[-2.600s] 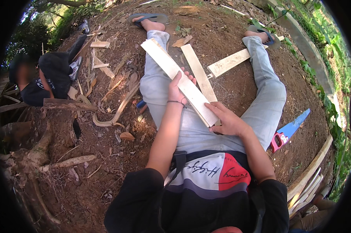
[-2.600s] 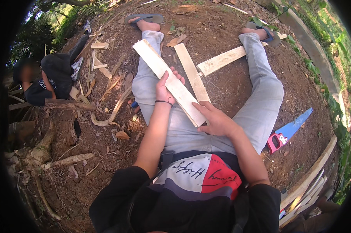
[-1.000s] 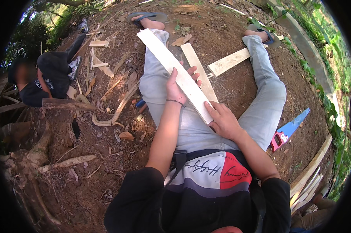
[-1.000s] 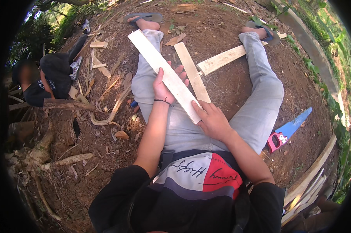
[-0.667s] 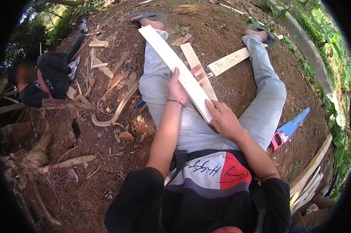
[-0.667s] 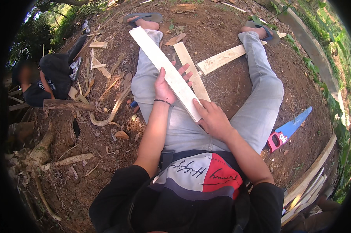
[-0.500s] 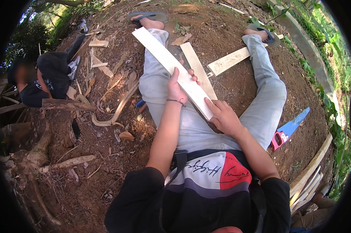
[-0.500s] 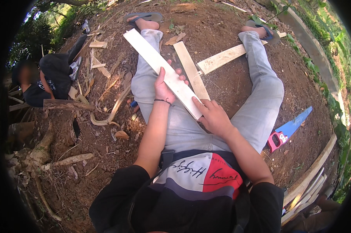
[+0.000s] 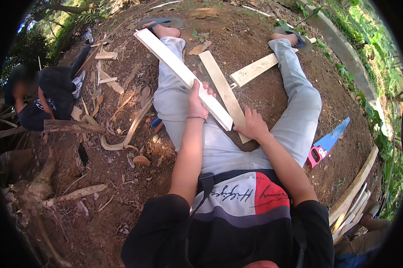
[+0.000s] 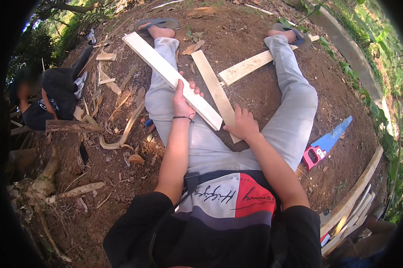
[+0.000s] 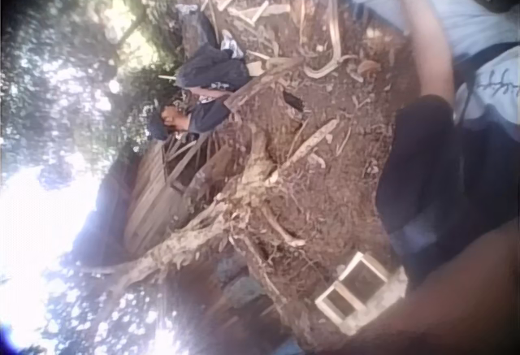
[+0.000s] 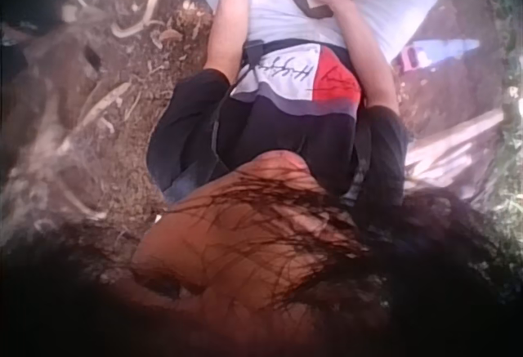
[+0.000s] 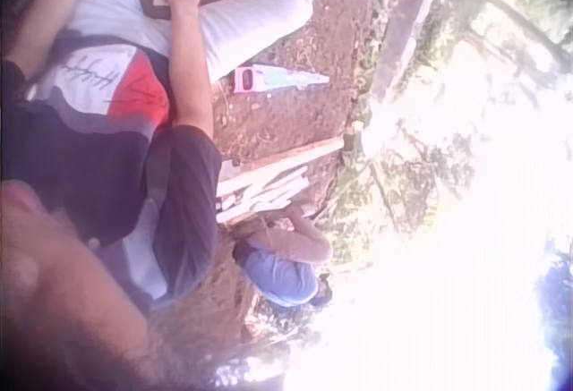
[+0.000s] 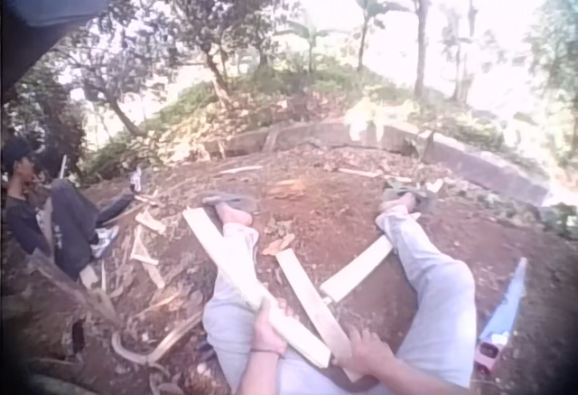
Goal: The person saws a wooden board with a hand saw while sitting on the ground, then handles and stacks the resulting wood pieces.
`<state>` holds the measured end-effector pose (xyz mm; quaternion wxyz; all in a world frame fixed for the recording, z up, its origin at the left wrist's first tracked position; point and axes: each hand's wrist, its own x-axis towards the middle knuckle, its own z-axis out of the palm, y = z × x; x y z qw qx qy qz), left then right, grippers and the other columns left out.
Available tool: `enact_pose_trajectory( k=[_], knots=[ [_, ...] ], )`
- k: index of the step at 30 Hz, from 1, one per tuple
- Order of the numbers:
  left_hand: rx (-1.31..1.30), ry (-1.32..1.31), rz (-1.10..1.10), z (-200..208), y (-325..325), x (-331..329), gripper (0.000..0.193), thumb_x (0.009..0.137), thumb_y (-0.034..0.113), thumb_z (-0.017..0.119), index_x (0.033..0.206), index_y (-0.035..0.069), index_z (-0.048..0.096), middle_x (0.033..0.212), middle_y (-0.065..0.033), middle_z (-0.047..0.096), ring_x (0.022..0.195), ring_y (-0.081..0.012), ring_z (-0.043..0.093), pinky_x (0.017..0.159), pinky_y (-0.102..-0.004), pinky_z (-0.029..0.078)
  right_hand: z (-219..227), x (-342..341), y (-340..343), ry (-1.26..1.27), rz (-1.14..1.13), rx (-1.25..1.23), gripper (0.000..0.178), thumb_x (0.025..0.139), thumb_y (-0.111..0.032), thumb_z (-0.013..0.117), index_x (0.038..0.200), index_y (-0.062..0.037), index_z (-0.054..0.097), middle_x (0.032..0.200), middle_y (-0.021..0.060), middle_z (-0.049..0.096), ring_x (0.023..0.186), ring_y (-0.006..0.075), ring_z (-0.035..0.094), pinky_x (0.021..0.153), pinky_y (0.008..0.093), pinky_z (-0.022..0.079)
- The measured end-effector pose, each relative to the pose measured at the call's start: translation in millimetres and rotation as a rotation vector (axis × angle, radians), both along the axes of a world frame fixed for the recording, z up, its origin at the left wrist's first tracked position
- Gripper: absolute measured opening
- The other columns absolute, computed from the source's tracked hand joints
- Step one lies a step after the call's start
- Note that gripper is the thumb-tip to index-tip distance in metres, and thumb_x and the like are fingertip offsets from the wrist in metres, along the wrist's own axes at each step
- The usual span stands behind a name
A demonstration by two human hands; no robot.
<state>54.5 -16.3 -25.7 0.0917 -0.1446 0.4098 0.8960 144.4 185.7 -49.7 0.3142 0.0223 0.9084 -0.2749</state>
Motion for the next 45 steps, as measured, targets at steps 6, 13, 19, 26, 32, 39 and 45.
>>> enact_pose_trajectory(
  k=[6,13,19,26,32,39,45],
  knots=[
    [-0.298,0.041,-0.051,-10,6,1,0.062,0.094,0.030,0.058,0.145,0.019,0.023,0.090,-0.0029,0.050,0.077,-0.0134,0.054,0.068,-0.0313,0.051,-20,0,-3,0.057,-0.032,-0.006,0.077,0.077,-0.032,0.073,0.139,-0.0032,0.037,0.115,0.0207,0.059,0.109,0.0366,0.057,0.092,0.0455,0.047],
    [-0.444,0.119,0.045,6,4,2,0.069,0.090,0.036,0.065,0.142,0.015,0.024,0.096,-0.0008,0.047,0.082,-0.0097,0.050,0.069,-0.0255,0.048,-29,-7,15,0.363,-0.161,-0.339,0.026,0.085,-0.019,0.061,0.099,0.0029,0.061,0.097,0.0249,0.058,0.097,0.0402,0.056,0.085,0.0450,0.045],
    [-0.336,0.054,0.054,1,-2,1,0.067,0.090,0.040,0.065,0.140,0.014,0.028,0.097,-0.0025,0.050,0.079,-0.0106,0.053,0.065,-0.0284,0.052,-13,-6,17,0.360,-0.187,-0.362,0.025,0.089,-0.018,0.058,0.102,0.0033,0.061,0.093,0.0217,0.057,0.092,0.0390,0.056,0.082,0.0420,0.045],
    [-0.154,-0.035,0.009,3,-6,-1,0.064,0.090,0.044,0.062,0.139,0.014,0.034,0.102,-0.0083,0.058,0.084,-0.0163,0.061,0.068,-0.0355,0.057,1,-5,6,0.429,-0.376,-0.628,0.024,0.095,-0.017,0.052,0.104,0.0041,0.060,0.097,0.0229,0.061,0.092,0.0395,0.059,0.081,0.0430,0.046],
    [0.015,-0.135,0.035,6,-10,-2,0.057,0.090,0.057,0.054,0.112,0.005,0.048,0.092,-0.0097,0.059,0.080,-0.0199,0.061,0.066,-0.0370,0.056,35,-2,-6,0.554,-0.225,-0.391,0.023,0.095,-0.017,0.051,0.102,0.0036,0.060,0.089,0.0217,0.064,0.084,0.0420,0.061,0.075,0.0427,0.048],
    [0.165,-0.161,0.027,22,-5,2,0.064,0.088,0.064,0.050,0.108,0.003,0.054,0.087,-0.0113,0.059,0.078,-0.0234,0.061,0.073,-0.0406,0.054,68,-1,-14,0.516,-0.306,-0.529,0.034,0.091,-0.025,0.057,0.109,0.0044,0.058,0.093,0.0235,0.065,0.086,0.0387,0.065,0.075,0.0418,0.050],
    [0.136,-0.076,-0.108,14,6,6,0.075,0.090,0.062,0.048,0.135,0.003,0.039,0.118,-0.0138,0.057,0.107,-0.0252,0.059,0.091,-0.0418,0.050,72,0,-19,0.474,-0.179,-0.530,0.055,0.084,-0.034,0.067,0.118,0.0071,0.051,0.096,0.0268,0.064,0.090,0.0409,0.064,0.079,0.0437,0.050]
  ],
)
